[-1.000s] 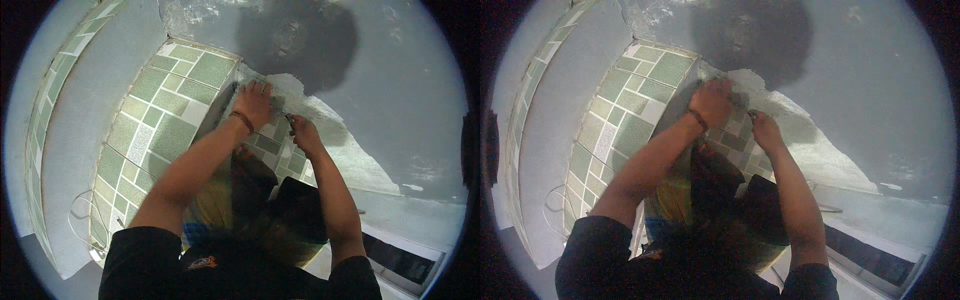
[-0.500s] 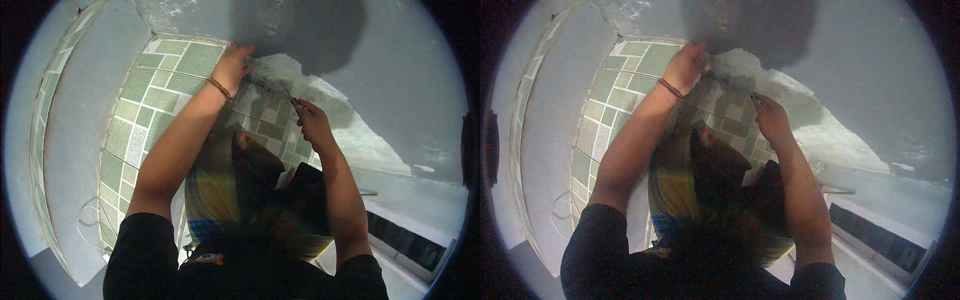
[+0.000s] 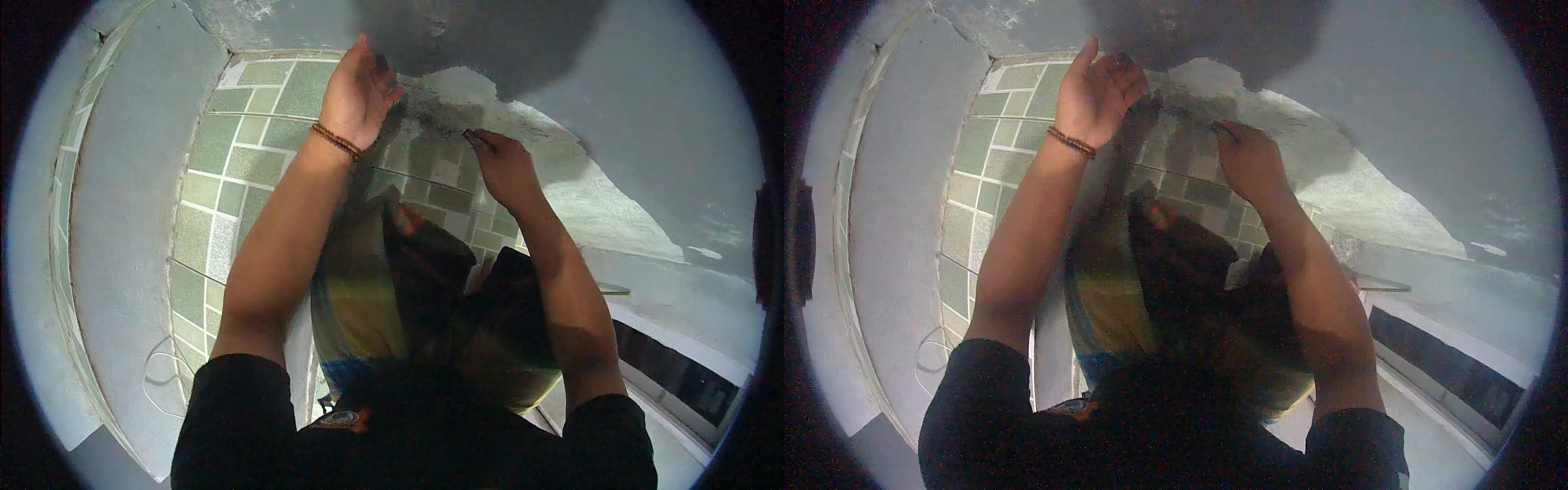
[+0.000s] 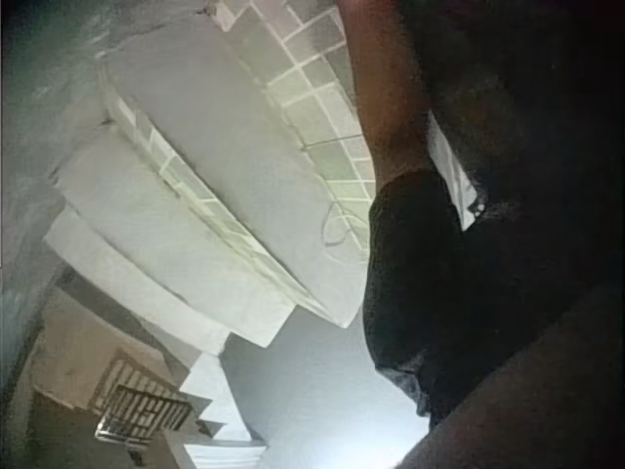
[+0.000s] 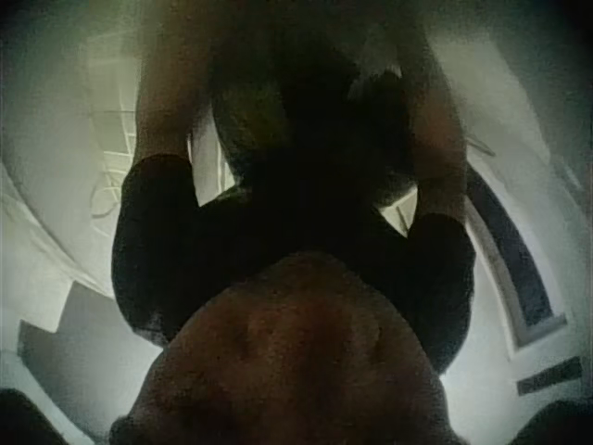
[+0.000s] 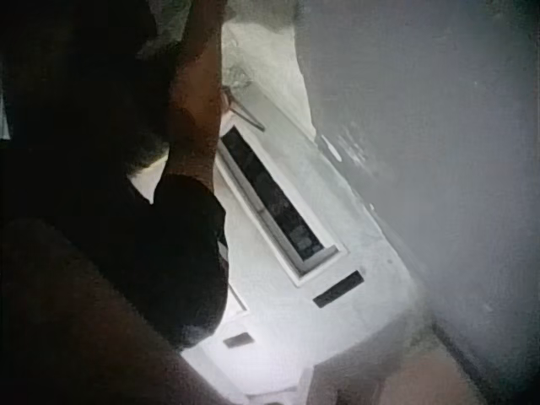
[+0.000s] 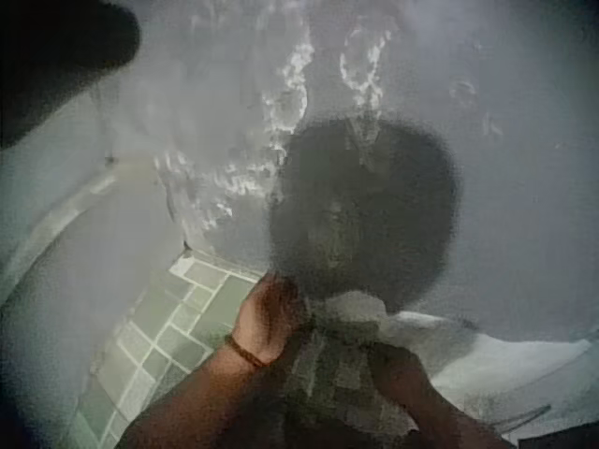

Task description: The person scrapes and peels wallpaper from a tiled stair wall using a scraper and a brush. They remove loose wallpaper pieces by hand and continue scraping along the stair risers.

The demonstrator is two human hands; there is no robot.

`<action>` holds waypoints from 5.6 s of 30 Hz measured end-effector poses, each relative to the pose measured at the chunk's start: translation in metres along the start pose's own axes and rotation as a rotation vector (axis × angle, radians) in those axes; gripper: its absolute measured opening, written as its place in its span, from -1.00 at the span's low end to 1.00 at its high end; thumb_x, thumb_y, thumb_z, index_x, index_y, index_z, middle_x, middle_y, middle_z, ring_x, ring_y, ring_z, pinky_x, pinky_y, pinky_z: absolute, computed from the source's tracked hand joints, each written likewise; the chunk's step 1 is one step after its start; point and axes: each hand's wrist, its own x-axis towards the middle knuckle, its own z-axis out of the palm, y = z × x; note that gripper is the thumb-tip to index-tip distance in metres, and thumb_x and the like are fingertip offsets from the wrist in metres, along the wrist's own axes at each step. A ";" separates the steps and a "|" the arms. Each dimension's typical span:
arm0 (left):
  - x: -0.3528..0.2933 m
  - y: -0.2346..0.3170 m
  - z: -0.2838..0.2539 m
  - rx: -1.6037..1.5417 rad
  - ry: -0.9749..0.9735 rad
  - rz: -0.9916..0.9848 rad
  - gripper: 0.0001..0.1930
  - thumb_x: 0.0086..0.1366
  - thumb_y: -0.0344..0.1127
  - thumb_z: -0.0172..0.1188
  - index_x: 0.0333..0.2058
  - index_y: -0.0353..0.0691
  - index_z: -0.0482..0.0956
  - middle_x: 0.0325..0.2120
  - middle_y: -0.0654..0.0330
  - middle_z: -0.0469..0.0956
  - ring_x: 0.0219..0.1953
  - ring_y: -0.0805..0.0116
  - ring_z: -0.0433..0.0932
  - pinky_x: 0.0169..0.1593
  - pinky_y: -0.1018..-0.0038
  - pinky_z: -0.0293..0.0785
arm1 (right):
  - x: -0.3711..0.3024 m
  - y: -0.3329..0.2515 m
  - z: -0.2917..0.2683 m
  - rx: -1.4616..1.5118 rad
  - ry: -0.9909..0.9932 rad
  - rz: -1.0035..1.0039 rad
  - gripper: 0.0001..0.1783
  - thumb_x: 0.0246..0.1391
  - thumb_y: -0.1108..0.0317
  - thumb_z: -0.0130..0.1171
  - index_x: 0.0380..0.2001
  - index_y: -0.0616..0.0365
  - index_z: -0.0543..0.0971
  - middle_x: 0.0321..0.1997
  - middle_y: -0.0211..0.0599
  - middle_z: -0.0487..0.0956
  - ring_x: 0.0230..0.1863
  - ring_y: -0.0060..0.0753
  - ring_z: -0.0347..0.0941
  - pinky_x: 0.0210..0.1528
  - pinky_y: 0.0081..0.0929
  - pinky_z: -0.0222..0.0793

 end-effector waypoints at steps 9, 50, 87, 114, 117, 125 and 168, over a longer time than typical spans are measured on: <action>-0.021 -0.018 0.002 1.851 -0.143 0.489 -0.28 0.23 -0.03 0.17 0.26 -0.34 0.26 0.14 -0.17 0.41 0.29 -0.06 0.29 0.32 0.24 0.20 | -0.007 -0.007 -0.013 -0.035 0.102 -0.151 -0.60 0.25 0.15 0.00 -0.02 0.16 0.61 -0.13 0.08 0.63 -0.06 0.10 0.56 0.05 -0.20 0.43; -0.020 0.005 -0.016 2.131 0.193 0.650 -0.14 0.09 -0.06 0.30 0.30 -0.29 0.18 0.25 -0.03 0.25 0.32 0.03 0.21 0.35 0.06 0.12 | 0.015 -0.017 0.048 0.062 0.024 -0.051 -0.60 0.26 0.17 -0.06 0.03 0.09 0.59 -0.08 0.15 0.59 0.00 0.17 0.51 0.10 -0.13 0.40; -0.013 0.012 -0.026 2.010 0.111 0.873 -0.12 -0.05 -0.33 0.35 0.29 -0.39 0.21 0.05 -0.20 0.43 0.07 -0.16 0.45 0.12 0.15 0.42 | 0.033 -0.020 0.059 -0.111 -0.088 -0.052 -0.60 0.26 0.17 -0.11 0.06 -0.18 0.60 -0.07 0.09 0.60 -0.03 0.13 0.54 0.11 -0.09 0.42; -0.011 0.018 -0.027 1.949 0.071 0.847 -0.24 -0.03 -0.44 0.27 0.23 -0.39 0.31 0.04 -0.17 0.46 0.06 -0.11 0.47 0.13 0.19 0.42 | 0.050 -0.045 0.085 -0.009 -0.047 -0.097 -0.69 0.14 0.28 -0.04 -0.25 0.17 0.66 -0.15 0.02 0.62 -0.10 0.08 0.57 -0.03 0.00 0.50; -0.011 0.018 -0.029 1.962 0.104 0.856 -0.25 -0.03 -0.46 0.26 0.22 -0.37 0.32 0.04 -0.18 0.46 0.05 -0.12 0.48 0.12 0.18 0.44 | 0.047 -0.045 0.080 -0.030 0.025 -0.192 -0.66 0.23 0.20 -0.06 -0.21 0.08 0.67 -0.20 0.11 0.61 -0.16 0.15 0.57 -0.02 -0.02 0.46; -0.012 0.016 -0.033 1.952 0.084 0.913 -0.24 -0.04 -0.48 0.23 0.24 -0.32 0.32 0.04 -0.19 0.47 0.08 -0.11 0.47 0.13 0.20 0.44 | 0.052 -0.040 0.089 -0.038 -0.046 -0.140 -0.66 0.23 0.20 -0.07 -0.18 0.08 0.66 -0.23 0.12 0.62 -0.17 0.16 0.57 -0.03 -0.01 0.47; -0.027 0.021 -0.025 2.080 0.149 0.695 -0.12 0.04 -0.33 0.27 0.35 -0.22 0.07 0.14 -0.08 0.35 0.17 -0.07 0.37 0.21 0.20 0.36 | -0.012 0.084 -0.027 0.047 -0.077 -0.035 -0.55 0.12 0.23 0.10 0.07 0.15 0.57 -0.13 0.03 0.63 -0.12 -0.07 0.57 -0.01 -0.27 0.44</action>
